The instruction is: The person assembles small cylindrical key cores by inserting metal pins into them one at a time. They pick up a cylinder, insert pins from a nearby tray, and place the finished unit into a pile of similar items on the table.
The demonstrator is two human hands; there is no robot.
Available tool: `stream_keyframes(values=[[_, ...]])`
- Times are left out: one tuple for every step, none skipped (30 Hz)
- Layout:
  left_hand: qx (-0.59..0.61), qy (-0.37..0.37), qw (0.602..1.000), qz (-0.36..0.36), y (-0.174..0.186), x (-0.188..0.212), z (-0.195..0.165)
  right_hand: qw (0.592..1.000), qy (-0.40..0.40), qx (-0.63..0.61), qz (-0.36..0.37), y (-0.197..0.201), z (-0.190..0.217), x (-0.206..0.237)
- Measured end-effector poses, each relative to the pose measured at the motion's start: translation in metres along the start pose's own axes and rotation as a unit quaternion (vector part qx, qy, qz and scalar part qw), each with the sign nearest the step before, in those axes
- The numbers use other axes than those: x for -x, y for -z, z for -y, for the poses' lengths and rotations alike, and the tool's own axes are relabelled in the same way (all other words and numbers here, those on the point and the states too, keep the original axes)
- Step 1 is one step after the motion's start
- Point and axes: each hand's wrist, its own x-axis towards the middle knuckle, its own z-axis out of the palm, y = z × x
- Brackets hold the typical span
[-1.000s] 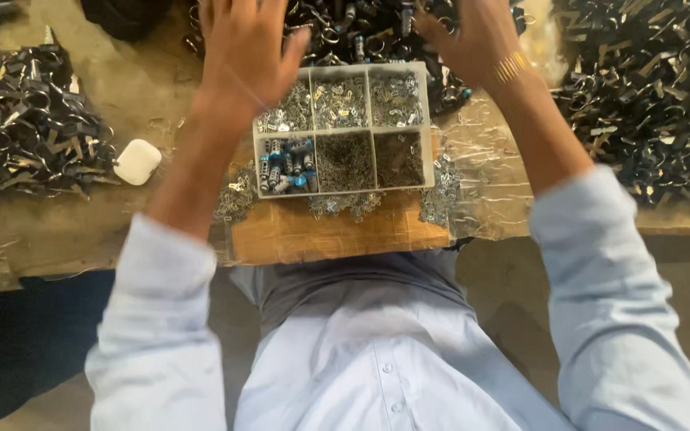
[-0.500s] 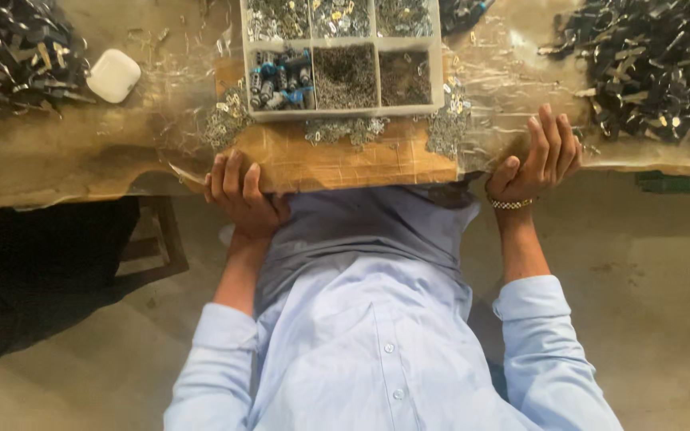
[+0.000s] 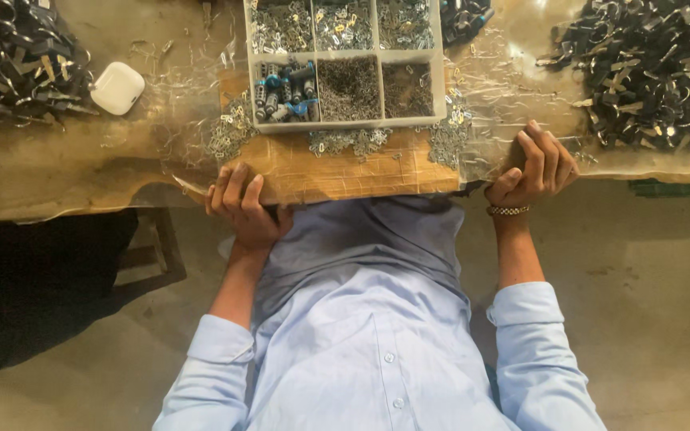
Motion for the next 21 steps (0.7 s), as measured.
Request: stream_keyframes(values=[[-0.004,-0.001,1.000,0.000,-0.002,0.001,0.002,1.000,-0.001,-0.001,-0.010,-0.003,-0.001,0.000],[-0.009,-0.003,1.000,0.003,-0.004,0.003,0.004,1.000,0.000,-0.002,-0.011,-0.006,-0.003,0.001],[-0.014,-0.006,1.000,0.007,-0.007,0.006,0.006,1.000,-0.001,-0.003,-0.011,-0.008,-0.004,0.002],[-0.013,-0.004,1.000,0.005,-0.010,0.008,0.008,1.000,0.000,-0.001,-0.017,-0.010,-0.005,0.001],[-0.011,-0.005,1.000,-0.002,-0.013,0.010,0.011,1.000,-0.003,-0.001,-0.013,-0.012,-0.006,0.001],[-0.008,0.000,1.000,-0.004,-0.017,0.014,0.013,1.000,-0.007,-0.001,-0.001,-0.013,-0.007,0.001],[-0.002,0.008,1.000,-0.003,-0.019,0.018,0.015,1.000,-0.009,-0.004,0.014,-0.014,-0.007,0.002],[0.005,0.013,1.000,-0.003,-0.022,0.022,0.017,1.000,-0.011,0.003,0.022,-0.015,-0.007,0.002],[0.012,0.019,1.000,-0.005,-0.025,0.025,0.019,0.999,-0.013,0.009,0.030,-0.016,-0.007,0.003],[0.013,0.024,1.000,-0.005,-0.027,0.029,0.021,0.999,-0.016,0.013,0.040,-0.017,-0.007,0.004],[0.015,0.028,0.999,-0.003,-0.030,0.033,0.022,0.999,-0.011,0.011,0.048,-0.018,-0.006,0.005],[0.021,0.032,0.999,0.001,-0.032,0.036,0.023,0.998,-0.008,0.013,0.057,-0.019,-0.007,0.006],[0.027,0.033,0.999,-0.004,-0.034,0.039,0.024,0.998,-0.006,0.015,0.067,-0.020,-0.007,0.007],[0.031,0.035,0.999,-0.005,-0.036,0.042,0.026,0.997,-0.007,0.022,0.080,-0.022,-0.007,0.008],[0.032,0.040,0.999,-0.007,-0.037,0.043,0.027,0.995,-0.005,0.028,0.093,-0.023,-0.007,0.009],[0.029,0.039,0.999,-0.002,-0.038,0.045,0.029,0.995,-0.001,0.031,0.097,-0.025,-0.007,0.008],[0.027,0.037,0.999,0.001,-0.039,0.047,0.031,0.996,-0.002,0.027,0.082,-0.028,-0.006,0.007],[0.027,0.037,0.999,0.008,-0.040,0.048,0.032,0.997,-0.002,0.024,0.071,-0.030,-0.006,0.007],[0.027,0.031,0.999,0.001,-0.041,0.050,0.034,0.998,-0.002,0.021,0.060,-0.033,-0.006,0.008],[0.026,0.024,0.999,-0.005,-0.042,0.051,0.036,0.998,-0.001,0.015,0.064,-0.036,-0.006,0.008],[0.025,0.018,0.999,-0.009,-0.043,0.052,0.038,0.998,-0.002,0.009,0.068,-0.037,-0.005,0.009]])
